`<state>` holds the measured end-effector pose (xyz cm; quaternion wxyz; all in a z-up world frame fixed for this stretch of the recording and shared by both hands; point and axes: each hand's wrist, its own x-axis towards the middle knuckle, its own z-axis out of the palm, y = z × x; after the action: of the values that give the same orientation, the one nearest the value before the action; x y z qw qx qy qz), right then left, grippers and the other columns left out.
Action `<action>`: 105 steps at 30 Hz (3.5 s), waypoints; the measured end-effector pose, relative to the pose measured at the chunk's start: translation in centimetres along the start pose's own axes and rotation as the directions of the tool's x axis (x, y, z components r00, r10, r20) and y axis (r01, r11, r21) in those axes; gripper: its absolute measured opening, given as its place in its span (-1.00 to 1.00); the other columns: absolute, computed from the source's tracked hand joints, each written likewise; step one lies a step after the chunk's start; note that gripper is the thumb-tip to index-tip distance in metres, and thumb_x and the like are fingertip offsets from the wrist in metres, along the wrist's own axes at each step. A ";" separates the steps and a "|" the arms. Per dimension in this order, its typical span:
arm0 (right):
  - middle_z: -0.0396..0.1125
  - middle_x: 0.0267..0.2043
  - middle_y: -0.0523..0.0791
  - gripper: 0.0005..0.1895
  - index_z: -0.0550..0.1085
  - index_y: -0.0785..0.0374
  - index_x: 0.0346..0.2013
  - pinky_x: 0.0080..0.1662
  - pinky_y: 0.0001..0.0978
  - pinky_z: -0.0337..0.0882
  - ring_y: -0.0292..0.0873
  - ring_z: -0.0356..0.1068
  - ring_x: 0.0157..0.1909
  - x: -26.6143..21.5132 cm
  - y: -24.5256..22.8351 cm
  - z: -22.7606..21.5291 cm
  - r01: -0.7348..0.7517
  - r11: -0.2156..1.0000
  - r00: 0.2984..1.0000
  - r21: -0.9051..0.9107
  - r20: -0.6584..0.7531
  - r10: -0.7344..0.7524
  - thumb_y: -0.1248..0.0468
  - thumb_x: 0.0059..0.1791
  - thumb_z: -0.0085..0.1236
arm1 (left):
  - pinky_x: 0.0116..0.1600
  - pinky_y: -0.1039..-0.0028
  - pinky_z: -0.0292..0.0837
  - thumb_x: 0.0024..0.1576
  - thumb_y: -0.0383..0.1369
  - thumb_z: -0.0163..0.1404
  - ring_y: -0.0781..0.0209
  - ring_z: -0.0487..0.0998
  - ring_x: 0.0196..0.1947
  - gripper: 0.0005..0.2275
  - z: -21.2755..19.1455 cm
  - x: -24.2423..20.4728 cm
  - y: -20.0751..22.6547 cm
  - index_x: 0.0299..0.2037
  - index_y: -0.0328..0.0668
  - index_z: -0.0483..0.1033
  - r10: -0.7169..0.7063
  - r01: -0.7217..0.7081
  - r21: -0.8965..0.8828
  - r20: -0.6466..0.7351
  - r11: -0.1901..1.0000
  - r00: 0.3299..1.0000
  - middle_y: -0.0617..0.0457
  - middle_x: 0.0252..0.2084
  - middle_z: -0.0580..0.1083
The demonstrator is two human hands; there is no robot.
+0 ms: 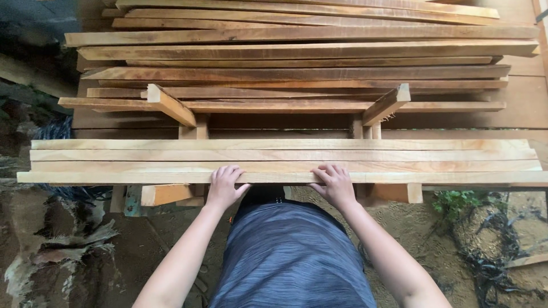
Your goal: The recorder is sorting and arranging thin wood planks on a wooden rack or workbench.
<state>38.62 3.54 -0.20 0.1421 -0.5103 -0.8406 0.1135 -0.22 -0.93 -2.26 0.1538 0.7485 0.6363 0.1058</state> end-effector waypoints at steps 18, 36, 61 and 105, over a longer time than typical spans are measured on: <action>0.28 0.30 -0.11 -0.26 0.35 0.06 0.31 0.34 0.19 0.18 0.04 0.20 0.39 10.0 -2.8 1.1 -0.181 0.983 0.962 0.005 0.211 0.176 -0.31 0.01 0.03 | 0.20 0.20 0.35 -0.04 0.06 0.24 0.12 0.45 0.16 -0.52 1.3 4.6 7.9 0.04 0.12 0.54 0.113 -0.108 -0.112 0.044 0.988 0.993 0.19 0.06 0.47; 0.39 0.08 -0.21 -0.20 0.44 -0.03 0.16 0.25 -0.03 0.25 -0.10 0.34 0.23 13.4 -2.2 1.9 -0.226 0.963 0.846 -0.148 0.461 0.269 -0.51 -0.05 -0.18 | 0.13 0.15 0.45 0.05 0.04 0.11 -0.01 0.57 0.01 -0.71 -2.3 7.1 10.1 -0.20 0.15 0.69 -0.080 0.138 -0.119 0.393 0.983 0.916 0.06 -0.20 0.56; 0.35 0.00 -0.29 -0.57 0.50 -0.09 -0.08 0.19 -0.24 0.29 -0.18 0.34 0.15 20.9 9.9 3.2 -0.166 0.931 0.986 -0.325 -0.035 0.164 0.00 -0.21 0.34 | 0.44 0.04 0.02 0.09 -0.14 0.19 0.04 0.31 0.29 -0.56 0.2 26.1 -1.9 0.16 0.09 0.41 -0.208 0.140 0.290 0.218 0.947 0.954 0.15 0.20 0.35; 0.48 -0.06 -0.30 -0.46 0.53 -0.13 0.04 0.20 -0.18 0.27 -0.18 0.42 0.08 5.3 0.4 -1.6 -0.094 0.995 0.996 0.024 0.000 0.094 0.09 -0.24 0.37 | 0.46 0.00 0.07 0.01 -0.14 0.19 0.15 0.36 0.32 -0.53 -3.0 7.6 0.4 0.18 0.22 0.48 -0.168 0.173 0.009 0.304 0.985 0.938 0.24 0.18 0.46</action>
<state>37.23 8.54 1.85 0.1431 -0.5474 -0.8143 0.1298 0.37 6.77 0.37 0.2651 0.6965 0.6666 -0.0185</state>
